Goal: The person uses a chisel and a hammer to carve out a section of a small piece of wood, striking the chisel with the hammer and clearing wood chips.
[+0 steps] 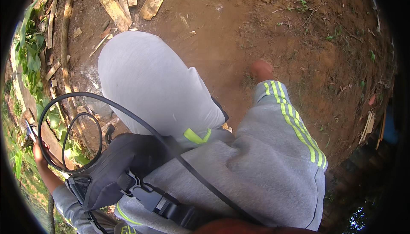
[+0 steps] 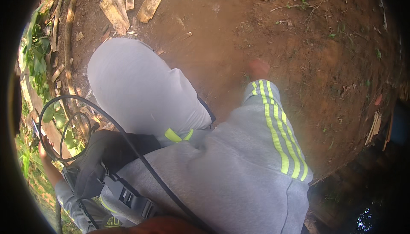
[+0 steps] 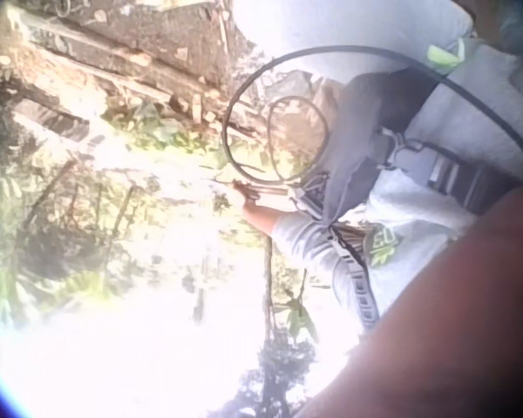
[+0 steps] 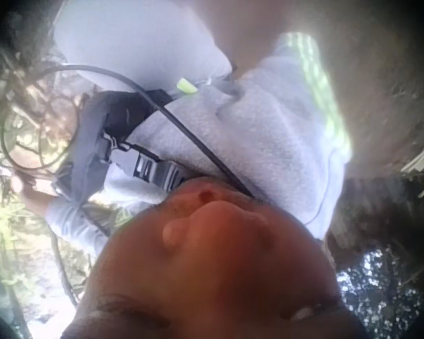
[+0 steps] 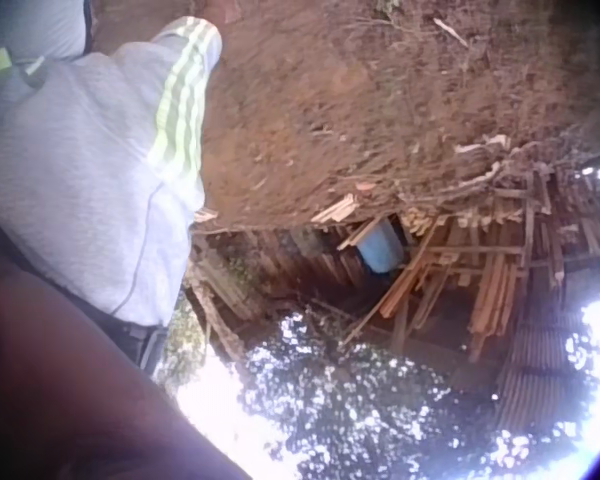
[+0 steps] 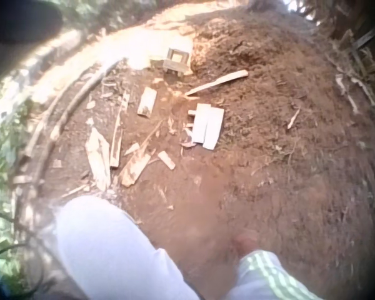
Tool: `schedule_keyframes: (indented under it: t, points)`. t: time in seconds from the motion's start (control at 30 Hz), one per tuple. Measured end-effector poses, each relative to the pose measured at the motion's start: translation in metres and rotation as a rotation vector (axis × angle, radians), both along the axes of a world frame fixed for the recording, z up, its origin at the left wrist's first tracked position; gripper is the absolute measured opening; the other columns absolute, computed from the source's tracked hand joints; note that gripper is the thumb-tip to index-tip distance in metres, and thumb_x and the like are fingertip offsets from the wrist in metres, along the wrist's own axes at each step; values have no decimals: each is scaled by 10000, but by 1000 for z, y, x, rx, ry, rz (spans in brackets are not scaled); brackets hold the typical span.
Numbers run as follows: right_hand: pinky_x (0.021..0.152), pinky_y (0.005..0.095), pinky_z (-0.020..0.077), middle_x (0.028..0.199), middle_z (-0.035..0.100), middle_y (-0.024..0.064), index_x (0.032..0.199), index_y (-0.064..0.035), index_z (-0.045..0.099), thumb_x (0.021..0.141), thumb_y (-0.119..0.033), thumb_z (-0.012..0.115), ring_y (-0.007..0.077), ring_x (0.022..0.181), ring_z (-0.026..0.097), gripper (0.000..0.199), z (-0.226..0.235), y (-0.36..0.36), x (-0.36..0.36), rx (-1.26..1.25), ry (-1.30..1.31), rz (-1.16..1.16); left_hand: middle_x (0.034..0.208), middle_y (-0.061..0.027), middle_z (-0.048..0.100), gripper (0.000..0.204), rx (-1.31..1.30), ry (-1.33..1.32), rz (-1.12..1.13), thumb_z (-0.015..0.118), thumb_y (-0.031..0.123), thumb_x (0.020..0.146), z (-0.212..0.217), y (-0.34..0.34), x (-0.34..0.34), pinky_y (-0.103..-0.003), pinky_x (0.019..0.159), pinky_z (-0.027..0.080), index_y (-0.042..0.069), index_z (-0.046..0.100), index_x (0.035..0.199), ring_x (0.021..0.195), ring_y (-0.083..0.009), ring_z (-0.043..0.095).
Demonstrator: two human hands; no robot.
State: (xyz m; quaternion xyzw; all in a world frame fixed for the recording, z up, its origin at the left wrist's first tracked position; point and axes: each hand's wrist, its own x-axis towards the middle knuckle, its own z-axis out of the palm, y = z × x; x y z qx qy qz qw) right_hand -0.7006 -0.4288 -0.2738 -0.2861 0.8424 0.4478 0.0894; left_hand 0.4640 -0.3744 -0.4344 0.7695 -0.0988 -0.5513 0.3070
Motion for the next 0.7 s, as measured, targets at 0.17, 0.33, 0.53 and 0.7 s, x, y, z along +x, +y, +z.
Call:
schedule_keyframes:
  t: [0.17,0.33,0.53,0.7]
  points:
    - [1309,484,181,1735,276,198,1659,-48,317,1003,-560,583,369,1620,208,873,73,13,-88,-3,343,304,746,22,593,258,54,-6,-80,673,388,1015,27,-18,-9,-275,565,500,147,616,944,587,-127,558]
    - [1330,490,106,1763,201,166,1695,-86,229,976,-633,608,359,1640,125,980,154,49,-177,23,344,587,605,54,485,279,-9,-173,-123,686,352,1013,107,-30,11,-280,504,419,177,587,819,482,-106,459]
    - [1320,508,173,1712,330,117,1634,-72,368,967,-568,649,371,1597,236,877,164,85,-216,-250,216,870,710,57,528,217,-198,-256,-122,677,315,1056,191,-116,-81,-237,627,464,151,595,940,607,-69,524]
    - [1313,508,205,1675,394,104,1593,-59,439,951,-549,682,362,1576,280,844,172,81,-225,-328,212,930,774,46,540,183,-411,-35,-121,682,262,1056,199,-161,-238,-236,715,498,117,589,994,683,-61,546]
